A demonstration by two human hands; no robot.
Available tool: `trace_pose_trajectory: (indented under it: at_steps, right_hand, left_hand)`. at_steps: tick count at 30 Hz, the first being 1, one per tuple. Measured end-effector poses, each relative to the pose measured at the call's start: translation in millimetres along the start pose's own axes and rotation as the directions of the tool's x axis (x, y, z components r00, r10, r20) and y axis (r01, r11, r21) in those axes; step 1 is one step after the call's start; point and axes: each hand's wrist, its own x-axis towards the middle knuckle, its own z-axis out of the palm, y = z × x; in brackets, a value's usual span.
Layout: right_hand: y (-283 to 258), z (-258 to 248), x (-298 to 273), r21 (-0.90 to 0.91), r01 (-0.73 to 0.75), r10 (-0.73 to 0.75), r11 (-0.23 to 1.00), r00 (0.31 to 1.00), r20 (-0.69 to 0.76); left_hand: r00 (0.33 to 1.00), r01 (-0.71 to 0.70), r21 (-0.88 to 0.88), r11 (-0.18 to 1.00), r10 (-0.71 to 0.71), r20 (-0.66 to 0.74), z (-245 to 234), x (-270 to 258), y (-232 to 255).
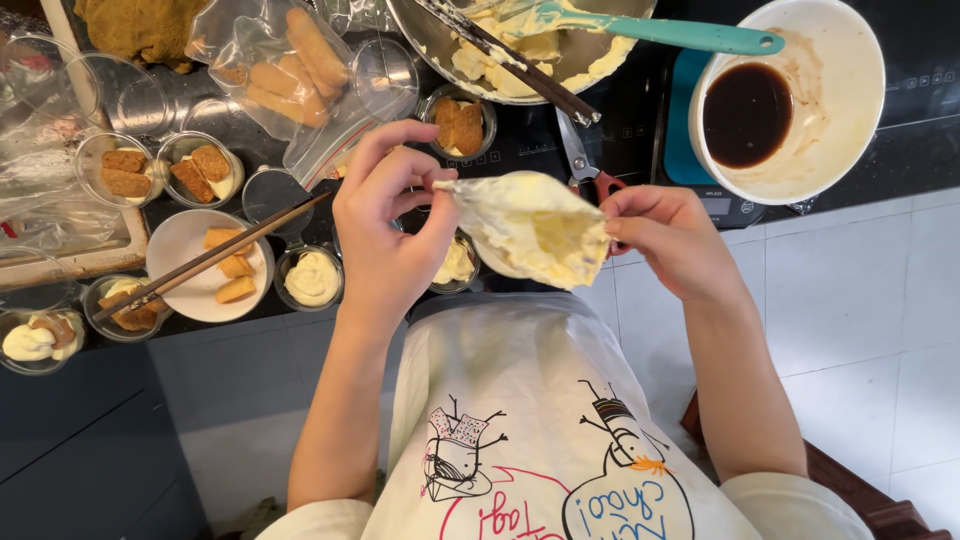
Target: The person dips ladyfinger biscuits into a bowl of coffee using chopsticks and places them into small glass cups. They then cut open a piping bag of cream, squeeze mascarpone cream onto the layered cups, and use a spatula to spread and add cream over the desserts.
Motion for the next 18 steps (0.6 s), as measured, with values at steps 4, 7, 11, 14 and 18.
trace_pose_trajectory:
  at_steps: [4, 7, 11, 14, 18]
  right_hand:
    - [13, 1, 0, 0.241, -0.048, 0.046, 0.969, 0.999, 0.015]
    - [29, -2, 1, 0.356, -0.037, 0.020, 0.934, 0.998, 0.052]
    - [43, 7, -2, 0.426, 0.036, -0.059, 0.904, 0.997, 0.040]
    - [49, 19, -7, 0.464, 0.080, -0.104, 0.882, 0.994, 0.027]
    - [54, 36, -15, 0.456, 0.136, -0.142, 0.880, 0.990, -0.022]
  left_hand:
    - [0.994, 0.113, -0.106, 0.988, -0.113, 0.006, 1, -3, 9]
    - [0.980, 0.191, -0.227, 0.955, -0.199, -0.013, 2, -21, 8]
    - [0.979, 0.169, 0.028, 0.985, -0.164, -0.119, 14, -58, 11]
    - [0.986, 0.138, 0.208, 0.968, -0.113, -0.126, 29, -68, 19]
    - [0.981, 0.162, 0.356, 0.920, -0.112, -0.157, 41, -63, 24]
